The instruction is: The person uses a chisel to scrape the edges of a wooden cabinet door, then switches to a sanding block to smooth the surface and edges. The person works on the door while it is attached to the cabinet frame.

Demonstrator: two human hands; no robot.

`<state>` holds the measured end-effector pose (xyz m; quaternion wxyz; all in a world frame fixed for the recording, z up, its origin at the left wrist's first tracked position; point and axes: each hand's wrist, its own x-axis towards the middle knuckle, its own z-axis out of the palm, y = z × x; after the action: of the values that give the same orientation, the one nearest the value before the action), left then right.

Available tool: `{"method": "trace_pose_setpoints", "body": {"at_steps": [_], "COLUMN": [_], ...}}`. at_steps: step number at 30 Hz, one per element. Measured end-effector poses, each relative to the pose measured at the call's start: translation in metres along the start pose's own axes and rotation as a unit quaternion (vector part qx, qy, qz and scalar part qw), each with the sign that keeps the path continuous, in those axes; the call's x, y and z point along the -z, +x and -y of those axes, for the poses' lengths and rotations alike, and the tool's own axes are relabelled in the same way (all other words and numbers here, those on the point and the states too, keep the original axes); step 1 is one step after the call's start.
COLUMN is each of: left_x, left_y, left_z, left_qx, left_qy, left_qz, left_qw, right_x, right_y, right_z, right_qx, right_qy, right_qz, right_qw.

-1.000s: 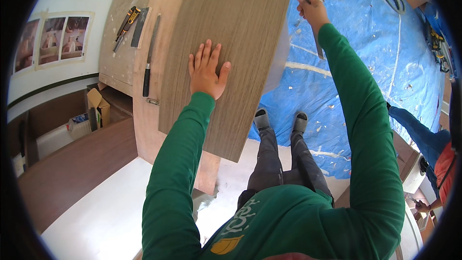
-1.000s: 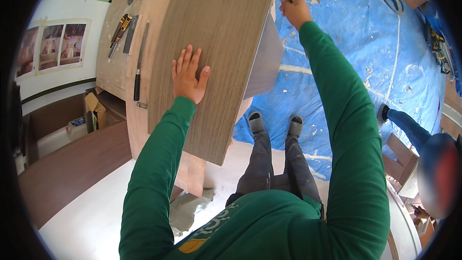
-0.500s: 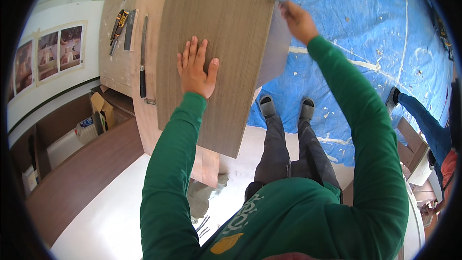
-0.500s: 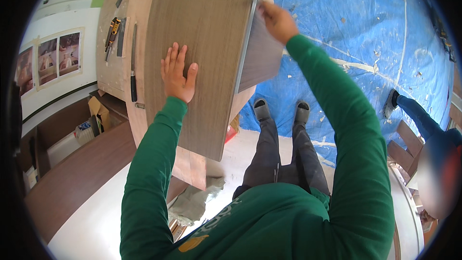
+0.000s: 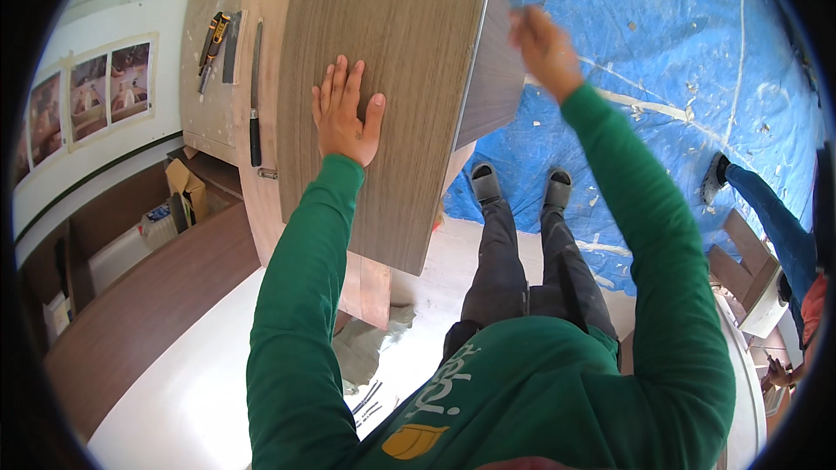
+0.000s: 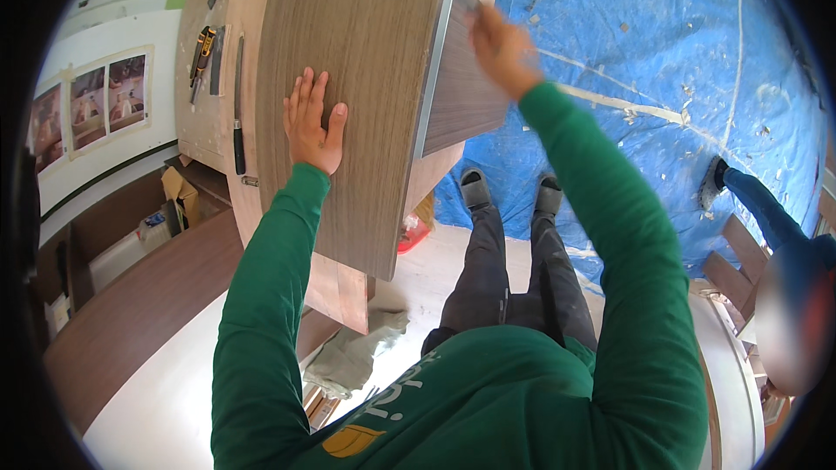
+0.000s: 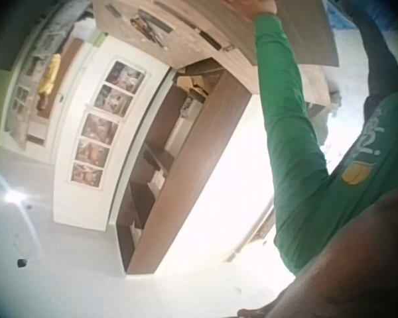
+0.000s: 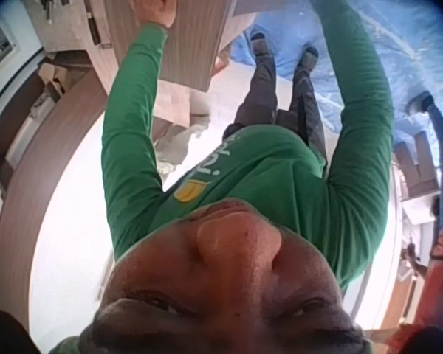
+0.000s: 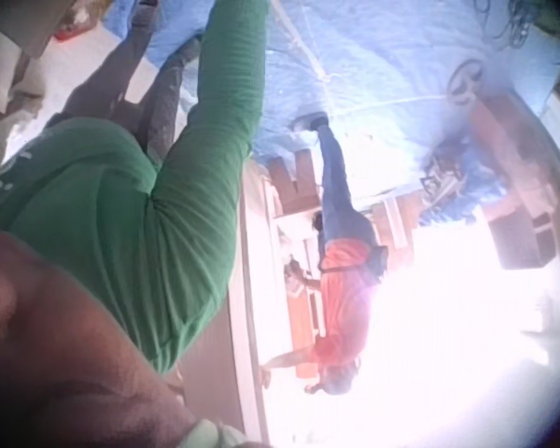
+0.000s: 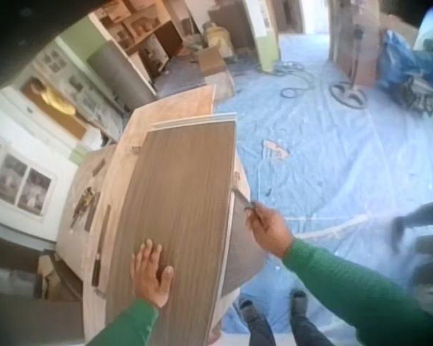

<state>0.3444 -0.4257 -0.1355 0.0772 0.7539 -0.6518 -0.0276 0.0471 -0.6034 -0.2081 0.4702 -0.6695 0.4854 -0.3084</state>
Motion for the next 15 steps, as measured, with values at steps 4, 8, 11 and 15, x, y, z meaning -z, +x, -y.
{"method": "trace_pose_setpoints", "body": {"at_steps": [4,8,11,15], "left_x": [-0.003,-0.003,0.000,-0.001], "left_y": [0.012,0.007,0.005,0.007], "left_z": [-0.010,-0.006,-0.008,-0.009], "left_qx": [-0.015,-0.011,-0.005,-0.009], "left_qy": [-0.016,-0.010,-0.013,-0.025], "left_qz": [-0.006,-0.006,-0.001,-0.003], "left_qw": [1.000,1.000,1.000,1.000], "right_x": [0.014,-0.010,-0.040,-0.070], "right_y": [0.092,0.055,-0.047,-0.219], "right_z": [-0.028,-0.027,-0.035,-0.008], "right_qx": [0.047,0.125,0.247,0.263], "right_qy": [0.007,-0.034,-0.014,0.032], "right_qz": [-0.104,-0.071,0.015,0.243], "right_qw": [0.993,0.989,0.969,0.933]}}
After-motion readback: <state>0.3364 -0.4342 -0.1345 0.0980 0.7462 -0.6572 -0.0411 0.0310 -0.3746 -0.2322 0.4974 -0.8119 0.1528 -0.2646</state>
